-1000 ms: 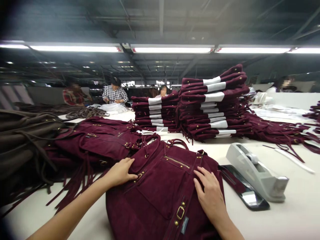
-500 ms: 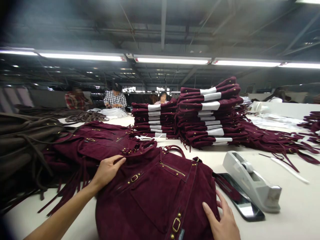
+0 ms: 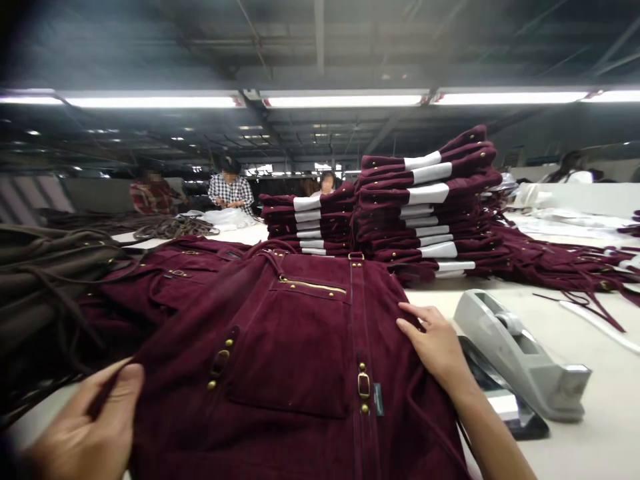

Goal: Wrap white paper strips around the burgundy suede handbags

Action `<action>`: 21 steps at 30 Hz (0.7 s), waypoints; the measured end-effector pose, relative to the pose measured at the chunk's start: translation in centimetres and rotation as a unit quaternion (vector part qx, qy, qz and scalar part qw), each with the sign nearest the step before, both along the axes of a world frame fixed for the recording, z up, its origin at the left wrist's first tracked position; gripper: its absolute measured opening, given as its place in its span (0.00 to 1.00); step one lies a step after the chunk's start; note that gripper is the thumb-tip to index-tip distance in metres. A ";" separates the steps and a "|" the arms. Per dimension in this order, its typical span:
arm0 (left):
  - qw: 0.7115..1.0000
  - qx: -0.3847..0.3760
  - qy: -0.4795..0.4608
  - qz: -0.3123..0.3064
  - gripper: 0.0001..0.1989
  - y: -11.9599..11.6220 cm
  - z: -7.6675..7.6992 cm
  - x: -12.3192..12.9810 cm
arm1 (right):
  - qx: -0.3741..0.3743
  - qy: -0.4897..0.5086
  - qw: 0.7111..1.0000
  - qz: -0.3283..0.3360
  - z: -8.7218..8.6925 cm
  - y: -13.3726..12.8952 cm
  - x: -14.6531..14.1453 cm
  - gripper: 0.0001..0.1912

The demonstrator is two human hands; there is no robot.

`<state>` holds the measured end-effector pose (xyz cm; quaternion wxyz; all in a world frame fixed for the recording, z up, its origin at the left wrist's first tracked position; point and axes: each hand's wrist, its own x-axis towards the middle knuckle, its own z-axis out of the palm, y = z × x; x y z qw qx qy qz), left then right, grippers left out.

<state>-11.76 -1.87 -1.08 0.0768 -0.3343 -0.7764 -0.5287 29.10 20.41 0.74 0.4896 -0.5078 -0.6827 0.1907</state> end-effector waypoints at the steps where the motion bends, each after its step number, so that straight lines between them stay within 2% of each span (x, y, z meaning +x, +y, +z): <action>1: 0.999 -0.044 -0.023 -0.018 0.25 0.3 -0.8 0.1 | -0.040 -0.021 0.999 0.011 -1.5 1.1 0.0 0.22; 4: 0.974 -0.167 -0.098 -0.117 0.30 1.5 -2.2 0.2 | -0.105 -0.037 0.993 0.041 -5.3 2.9 0.1 0.22; 6: 0.964 -0.201 -0.109 -0.135 0.31 2.3 -2.2 -0.1 | -0.114 -0.023 0.992 0.052 -6.5 2.8 0.4 0.24; 8: 0.967 -0.193 -0.100 -0.136 0.31 2.8 -1.6 -0.6 | -0.122 -0.008 0.991 0.054 -6.6 2.1 0.7 0.27; 10: 0.961 -0.185 -0.124 -0.163 0.32 2.9 -0.9 -1.2 | -0.139 0.007 0.989 0.054 -6.3 1.1 1.0 0.32; 14: 0.925 -0.173 -0.221 -0.255 0.33 2.3 -0.7 -1.5 | -0.179 0.026 0.983 0.038 -5.8 -1.4 1.1 0.41; 16: 0.932 -0.122 -0.233 -0.249 0.32 1.9 -1.4 -1.3 | -0.199 0.036 0.978 0.059 -5.8 -2.7 1.1 0.43; 18: 0.949 -0.068 -0.226 -0.207 0.30 1.4 -2.3 -1.1 | -0.198 0.041 0.977 0.076 -5.9 -3.8 1.2 0.43; 21: 0.961 -0.013 -0.216 -0.171 0.27 0.6 -3.2 -0.8 | -0.180 0.036 0.982 0.054 -6.3 -4.6 1.6 0.42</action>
